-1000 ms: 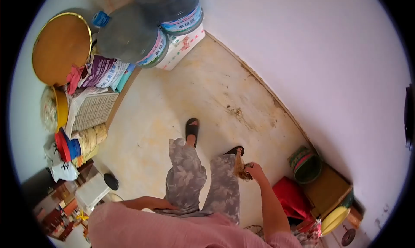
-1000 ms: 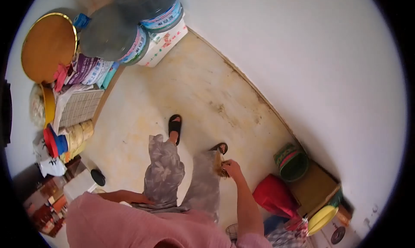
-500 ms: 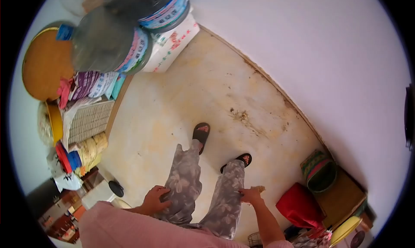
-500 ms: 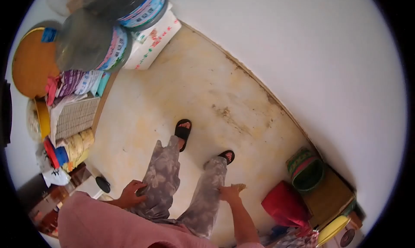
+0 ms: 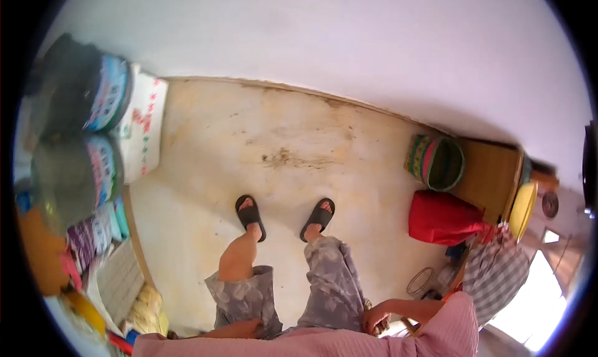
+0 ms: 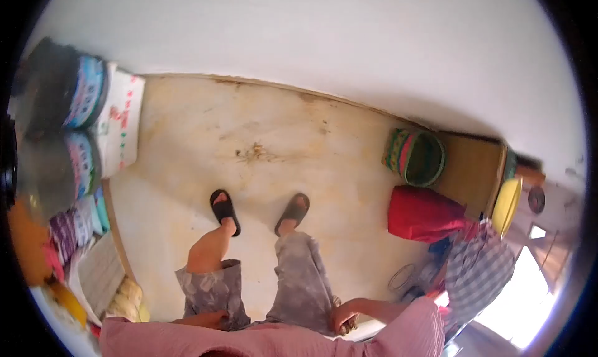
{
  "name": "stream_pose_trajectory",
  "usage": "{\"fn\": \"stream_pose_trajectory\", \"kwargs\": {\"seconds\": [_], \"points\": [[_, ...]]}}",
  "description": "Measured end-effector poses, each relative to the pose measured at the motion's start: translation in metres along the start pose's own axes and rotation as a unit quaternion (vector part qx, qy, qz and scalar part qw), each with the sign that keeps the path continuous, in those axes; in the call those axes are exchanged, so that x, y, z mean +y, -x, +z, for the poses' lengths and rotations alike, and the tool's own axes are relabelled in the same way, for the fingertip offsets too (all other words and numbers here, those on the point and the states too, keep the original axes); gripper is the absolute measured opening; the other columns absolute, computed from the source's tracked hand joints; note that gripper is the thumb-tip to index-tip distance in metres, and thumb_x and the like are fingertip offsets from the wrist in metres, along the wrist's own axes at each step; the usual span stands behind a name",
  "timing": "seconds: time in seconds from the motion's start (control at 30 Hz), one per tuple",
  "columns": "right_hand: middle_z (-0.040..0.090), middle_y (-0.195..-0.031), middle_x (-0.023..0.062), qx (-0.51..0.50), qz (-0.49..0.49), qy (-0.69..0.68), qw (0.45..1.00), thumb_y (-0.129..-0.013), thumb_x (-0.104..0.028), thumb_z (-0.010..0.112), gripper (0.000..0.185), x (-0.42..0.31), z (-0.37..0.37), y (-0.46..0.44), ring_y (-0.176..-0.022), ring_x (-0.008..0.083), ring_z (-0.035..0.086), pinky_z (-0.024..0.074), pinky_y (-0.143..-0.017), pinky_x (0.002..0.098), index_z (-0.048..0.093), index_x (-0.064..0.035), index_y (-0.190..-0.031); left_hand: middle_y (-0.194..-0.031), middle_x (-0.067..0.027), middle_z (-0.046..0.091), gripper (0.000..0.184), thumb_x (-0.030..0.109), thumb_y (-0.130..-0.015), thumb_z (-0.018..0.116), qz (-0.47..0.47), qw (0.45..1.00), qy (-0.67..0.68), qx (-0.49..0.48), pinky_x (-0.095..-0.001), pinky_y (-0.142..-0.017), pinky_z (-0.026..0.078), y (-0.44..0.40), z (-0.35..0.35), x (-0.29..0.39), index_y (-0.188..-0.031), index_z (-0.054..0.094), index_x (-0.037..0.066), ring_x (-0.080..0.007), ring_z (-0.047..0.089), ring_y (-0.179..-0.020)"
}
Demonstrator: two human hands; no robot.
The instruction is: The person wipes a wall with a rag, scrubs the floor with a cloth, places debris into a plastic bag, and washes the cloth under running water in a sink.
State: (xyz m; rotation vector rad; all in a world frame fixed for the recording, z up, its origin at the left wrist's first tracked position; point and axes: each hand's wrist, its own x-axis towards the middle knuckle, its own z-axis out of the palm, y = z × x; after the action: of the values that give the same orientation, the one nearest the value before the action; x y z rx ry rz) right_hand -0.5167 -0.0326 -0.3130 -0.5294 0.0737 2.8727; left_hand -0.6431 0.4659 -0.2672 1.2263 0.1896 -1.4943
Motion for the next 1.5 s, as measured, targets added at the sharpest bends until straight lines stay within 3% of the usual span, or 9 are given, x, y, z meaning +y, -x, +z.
{"fn": "stream_pose_trajectory", "kwargs": {"seconds": [0.13, 0.33, 0.47, 0.73, 0.87, 0.97, 1.27, 1.37, 1.5], "points": [[0.067, -0.087, 0.0054, 0.034, -0.020, -0.198, 0.979, -0.077, -0.018, 0.069, 0.025, -0.012, -0.094, 0.022, -0.074, 0.0148, 0.062, 0.0527, -0.062, 0.0328, 0.067, -0.0021, -0.096, -0.092, -0.0209, 0.063, 0.027, 0.027, -0.090, 0.052, 0.074, 0.978, -0.150, -0.126, -0.0469, -0.073, 0.048, -0.105, -0.087, 0.005, -0.108, 0.054, 0.006, -0.0389, 0.063, -0.088], [0.064, -0.078, 0.0050, 0.585, -0.077, 0.212, 0.779, -0.082, -0.022, 0.059, 0.014, -0.014, -0.356, 0.124, -0.074, 0.0195, 0.061, 0.0487, -0.066, 0.0345, 0.066, -0.0105, -0.086, -0.091, -0.0175, 0.064, 0.024, 0.027, -0.091, 0.048, 0.121, 0.769, -0.534, -0.330, -0.0474, -0.070, 0.049, -0.262, -0.185, 0.050, -0.099, 0.057, 0.007, -0.0369, 0.063, -0.085], [0.061, -0.087, 0.0044, 0.709, -0.459, -0.087, 0.528, -0.080, -0.016, 0.063, 0.021, -0.067, -0.440, 0.154, -0.076, 0.0124, 0.056, 0.0459, -0.065, 0.0265, 0.061, -0.0006, -0.094, -0.082, -0.0154, 0.066, 0.027, 0.027, -0.085, 0.060, 0.152, 0.855, -0.462, 0.178, -0.0468, -0.066, 0.050, -0.384, -0.300, 0.101, -0.107, 0.058, 0.011, -0.0373, 0.063, -0.073], [0.058, -0.123, 0.0104, 0.330, -0.814, -0.174, 0.446, -0.096, -0.023, 0.051, 0.039, -0.199, -0.393, 0.153, -0.110, 0.0203, 0.058, 0.0487, -0.096, 0.0350, 0.048, -0.0010, -0.128, -0.123, -0.0107, 0.051, 0.064, 0.025, -0.081, 0.073, 0.369, 0.889, -0.002, 0.272, -0.0352, -0.086, 0.049, -0.484, -0.332, 0.203, -0.133, 0.042, 0.008, -0.0236, 0.056, -0.107], [0.062, -0.101, 0.0056, 0.542, -0.701, -0.171, 0.430, -0.093, -0.029, 0.058, 0.034, -0.175, -0.447, 0.140, -0.098, 0.0154, 0.058, 0.0488, -0.086, 0.0341, 0.055, -0.0041, -0.117, -0.099, -0.0047, 0.058, 0.045, 0.019, -0.084, 0.071, 0.366, 0.874, 0.258, 0.190, -0.0290, -0.073, 0.050, -0.508, -0.315, 0.191, -0.122, 0.051, 0.005, -0.0142, 0.059, -0.093], [0.060, -0.097, 0.0039, 0.566, -0.714, -0.253, 0.325, -0.091, -0.022, 0.060, 0.024, -0.133, -0.513, 0.112, -0.091, 0.0125, 0.054, 0.0449, -0.082, 0.0295, 0.060, -0.0049, -0.108, -0.085, -0.0015, 0.060, 0.031, 0.019, -0.084, 0.070, 0.280, 0.858, 0.004, 0.430, -0.0271, -0.067, 0.047, -0.554, -0.329, 0.161, -0.108, 0.057, 0.004, -0.0113, 0.059, -0.079], [0.059, -0.106, 0.0075, 0.689, -0.652, -0.315, 0.024, -0.091, -0.019, 0.059, 0.029, -0.013, -0.521, 0.137, -0.100, 0.0182, 0.052, 0.0409, -0.089, 0.0309, 0.057, -0.0030, -0.115, -0.088, -0.0062, 0.060, 0.033, 0.024, -0.084, 0.068, 0.353, 0.892, -0.091, 0.268, -0.0279, -0.065, 0.044, -0.636, -0.273, 0.299, -0.109, 0.059, 0.004, -0.0133, 0.054, -0.073], [0.050, -0.125, 0.0158, 0.920, -0.326, -0.159, -0.148, -0.091, -0.017, 0.058, 0.037, -0.012, -0.523, 0.157, -0.115, 0.0284, 0.047, 0.0384, -0.098, 0.0385, 0.050, -0.0044, -0.125, -0.115, -0.0176, 0.056, 0.033, 0.019, -0.084, 0.064, 0.352, 0.859, -0.184, 0.324, -0.0360, -0.077, 0.050, -0.677, -0.273, 0.326, -0.114, 0.058, 0.004, -0.0261, 0.062, -0.087], [0.025, -0.150, 0.0194, 0.915, -0.341, 0.039, 0.214, -0.092, -0.029, 0.055, 0.051, -0.019, -0.577, 0.157, -0.138, 0.0391, 0.021, 0.0200, -0.111, 0.0481, 0.041, -0.0137, -0.139, -0.143, -0.0180, 0.033, 0.040, 0.009, -0.084, 0.060, 0.307, 0.753, -0.472, 0.341, -0.0408, -0.089, 0.049, -0.737, -0.293, 0.311, -0.123, 0.053, 0.005, -0.0348, 0.055, -0.110]]}}
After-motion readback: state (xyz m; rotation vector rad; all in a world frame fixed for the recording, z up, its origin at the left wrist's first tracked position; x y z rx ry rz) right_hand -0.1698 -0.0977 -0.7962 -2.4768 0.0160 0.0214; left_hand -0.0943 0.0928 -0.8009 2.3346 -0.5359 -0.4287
